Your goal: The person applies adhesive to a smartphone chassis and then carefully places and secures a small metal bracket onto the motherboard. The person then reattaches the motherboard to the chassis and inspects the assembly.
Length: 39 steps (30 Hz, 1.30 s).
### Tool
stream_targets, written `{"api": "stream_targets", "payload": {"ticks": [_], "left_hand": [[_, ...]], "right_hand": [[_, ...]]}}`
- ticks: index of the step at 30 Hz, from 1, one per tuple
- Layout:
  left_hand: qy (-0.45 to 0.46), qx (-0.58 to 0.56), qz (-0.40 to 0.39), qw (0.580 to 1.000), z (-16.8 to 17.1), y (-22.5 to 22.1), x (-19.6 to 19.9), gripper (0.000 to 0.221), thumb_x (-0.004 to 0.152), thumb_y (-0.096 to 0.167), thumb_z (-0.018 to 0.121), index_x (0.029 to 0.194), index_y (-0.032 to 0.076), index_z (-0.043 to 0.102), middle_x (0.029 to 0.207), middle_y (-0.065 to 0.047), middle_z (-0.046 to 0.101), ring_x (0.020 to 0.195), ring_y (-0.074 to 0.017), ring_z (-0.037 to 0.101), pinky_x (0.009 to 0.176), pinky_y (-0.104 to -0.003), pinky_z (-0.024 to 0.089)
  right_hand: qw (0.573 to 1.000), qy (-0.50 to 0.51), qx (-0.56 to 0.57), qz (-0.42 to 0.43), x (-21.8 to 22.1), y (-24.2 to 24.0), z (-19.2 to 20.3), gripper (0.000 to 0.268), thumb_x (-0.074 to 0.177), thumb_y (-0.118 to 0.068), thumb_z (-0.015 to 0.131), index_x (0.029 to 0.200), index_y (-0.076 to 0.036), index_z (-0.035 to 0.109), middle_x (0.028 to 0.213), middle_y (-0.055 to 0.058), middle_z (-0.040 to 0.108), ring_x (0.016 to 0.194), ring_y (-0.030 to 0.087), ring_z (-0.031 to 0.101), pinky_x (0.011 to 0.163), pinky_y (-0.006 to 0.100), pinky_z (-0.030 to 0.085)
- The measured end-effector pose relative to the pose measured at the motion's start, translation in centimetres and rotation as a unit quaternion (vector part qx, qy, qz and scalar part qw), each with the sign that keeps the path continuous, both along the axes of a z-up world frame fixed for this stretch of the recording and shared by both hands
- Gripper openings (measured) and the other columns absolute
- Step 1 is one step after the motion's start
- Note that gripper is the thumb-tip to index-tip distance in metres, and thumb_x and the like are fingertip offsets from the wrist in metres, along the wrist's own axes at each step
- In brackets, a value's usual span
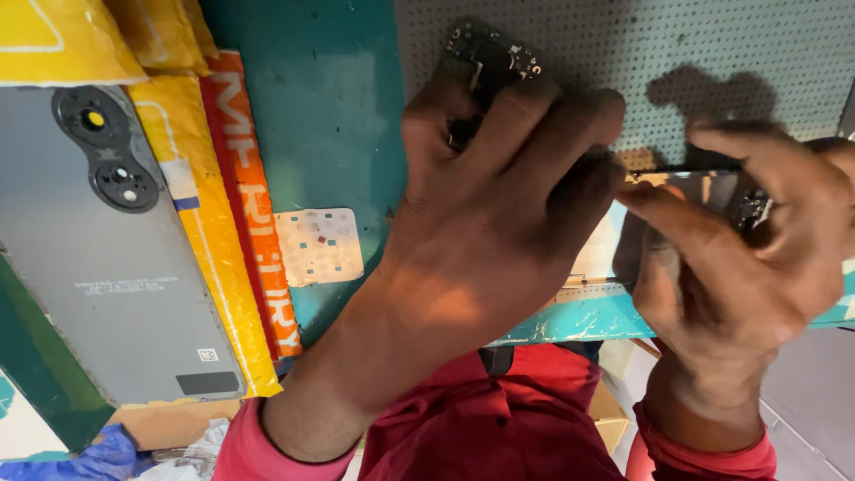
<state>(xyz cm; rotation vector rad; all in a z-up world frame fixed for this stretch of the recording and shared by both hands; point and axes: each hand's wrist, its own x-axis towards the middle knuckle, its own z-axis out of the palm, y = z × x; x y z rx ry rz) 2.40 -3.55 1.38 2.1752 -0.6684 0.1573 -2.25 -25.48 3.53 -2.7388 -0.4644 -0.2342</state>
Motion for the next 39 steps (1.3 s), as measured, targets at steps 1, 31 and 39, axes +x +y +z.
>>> {"api": "stream_targets", "payload": {"ticks": [1, 31, 39], "left_hand": [[0.002, -0.001, 0.000, 1.000, 0.1, 0.0, -0.1, 0.019, 0.095, 0.013, 0.065, 0.110, 0.003, 0.068, 0.131, -0.002, 0.056, 0.126, -0.0172, 0.051, 0.110, -0.046, 0.031], [-0.011, -0.004, 0.013, 1.000, -1.1, 0.3, -0.6, 0.017, 0.094, 0.020, 0.067, 0.097, 0.005, 0.073, 0.131, -0.004, 0.057, 0.126, -0.0207, 0.049, 0.107, -0.051, 0.031], [-0.016, -0.011, 0.011, 1.000, -1.4, 0.4, -0.7, 0.020, 0.093, 0.021, 0.065, 0.099, 0.003, 0.072, 0.132, -0.005, 0.056, 0.127, -0.0209, 0.049, 0.111, -0.052, 0.031]], "right_hand": [[1.000, -0.009, -0.014, 0.008, 0.1, 0.1, 0.0, 0.024, 0.102, -0.025, 0.074, 0.113, -0.006, 0.085, 0.126, 0.015, 0.064, 0.107, 0.028, 0.052, 0.086, 0.037, 0.042], [0.999, -0.024, -0.032, 0.005, -0.4, 1.2, -0.4, 0.024, 0.111, 0.008, 0.068, 0.109, -0.008, 0.086, 0.129, 0.014, 0.060, 0.107, 0.024, 0.052, 0.086, 0.032, 0.043], [0.999, -0.040, -0.018, 0.006, -0.5, 0.5, -0.8, 0.024, 0.113, 0.008, 0.069, 0.109, -0.008, 0.087, 0.126, 0.016, 0.062, 0.110, 0.025, 0.059, 0.088, 0.034, 0.049]]}}
